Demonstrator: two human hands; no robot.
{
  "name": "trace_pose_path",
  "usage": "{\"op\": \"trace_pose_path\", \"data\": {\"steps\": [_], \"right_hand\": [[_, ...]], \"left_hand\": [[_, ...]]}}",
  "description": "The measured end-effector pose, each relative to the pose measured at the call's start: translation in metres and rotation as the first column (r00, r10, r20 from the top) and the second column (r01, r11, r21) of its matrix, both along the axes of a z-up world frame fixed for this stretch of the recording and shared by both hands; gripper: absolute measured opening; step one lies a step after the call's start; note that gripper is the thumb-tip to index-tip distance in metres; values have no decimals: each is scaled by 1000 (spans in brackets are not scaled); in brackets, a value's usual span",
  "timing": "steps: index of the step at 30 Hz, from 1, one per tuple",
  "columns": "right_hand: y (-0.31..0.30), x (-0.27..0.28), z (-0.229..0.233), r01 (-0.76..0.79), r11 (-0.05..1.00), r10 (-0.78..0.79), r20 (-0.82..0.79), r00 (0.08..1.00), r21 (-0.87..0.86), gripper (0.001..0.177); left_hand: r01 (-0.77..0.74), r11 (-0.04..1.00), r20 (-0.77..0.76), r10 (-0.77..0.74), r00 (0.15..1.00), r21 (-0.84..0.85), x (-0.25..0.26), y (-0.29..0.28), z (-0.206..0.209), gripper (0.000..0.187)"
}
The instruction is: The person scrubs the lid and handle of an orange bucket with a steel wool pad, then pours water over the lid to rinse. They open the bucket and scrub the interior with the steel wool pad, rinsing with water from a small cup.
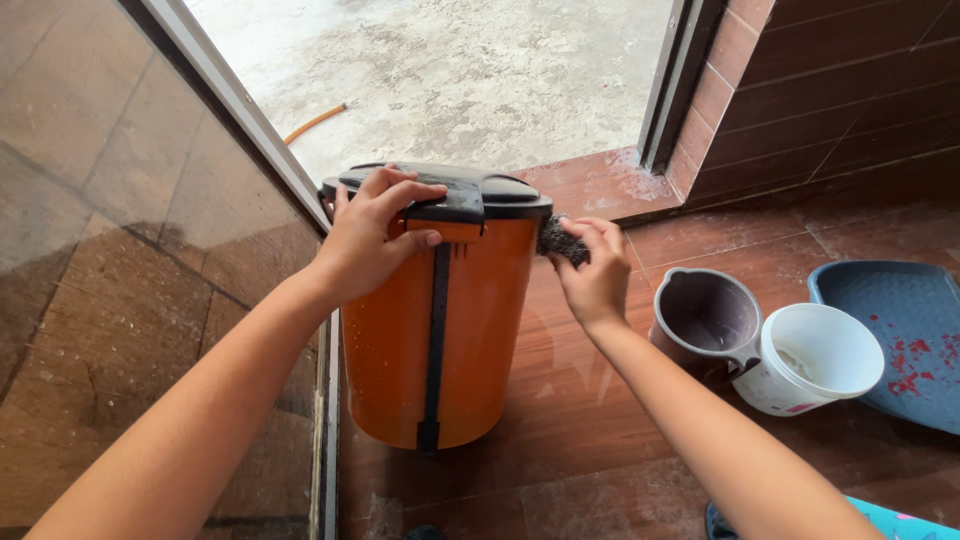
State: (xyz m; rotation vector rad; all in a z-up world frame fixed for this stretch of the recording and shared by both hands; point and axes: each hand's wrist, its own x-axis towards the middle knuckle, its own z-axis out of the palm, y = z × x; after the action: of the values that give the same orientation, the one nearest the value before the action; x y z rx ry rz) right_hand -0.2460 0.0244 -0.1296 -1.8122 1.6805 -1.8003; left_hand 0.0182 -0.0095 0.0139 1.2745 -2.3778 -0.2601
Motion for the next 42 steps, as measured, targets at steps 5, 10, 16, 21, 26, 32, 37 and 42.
{"op": "trace_pose_path", "data": {"steps": [5,10,16,21,26,32,37,42], "right_hand": [[21,22,25,-86,978,72,-81,994,-187,42],[33,50,49,-209,933,150,-211,966,-292,40],[11,27,25,-77,984,37,-240,970,-158,29],[1,1,10,48,998,-46,-77,996,30,24],[22,27,33,-109,976,79,-160,984,-186,32],[23,41,44,-152,971,119,-178,977,-185,39],[-10,9,-5,57,992,-70,115,991,110,46],[-26,-26,-56,-370,905,154,651,743,209,67]], "left_hand": [[93,995,-84,-95,992,-37,4,-6,-10,43],[122,993,-106,-120,987,12,5,-10,-8,44],[99,984,-121,-81,989,148,1,-4,5,45],[131,972,-180,-96,979,193,6,-5,9,45],[160,979,-200,-132,971,128,9,-9,2,45],[157,982,-178,-136,974,104,7,-6,6,51],[165,978,-214,-135,967,129,17,-7,5,57],[343,936,-337,-300,892,77,20,-12,-8,52]]}}
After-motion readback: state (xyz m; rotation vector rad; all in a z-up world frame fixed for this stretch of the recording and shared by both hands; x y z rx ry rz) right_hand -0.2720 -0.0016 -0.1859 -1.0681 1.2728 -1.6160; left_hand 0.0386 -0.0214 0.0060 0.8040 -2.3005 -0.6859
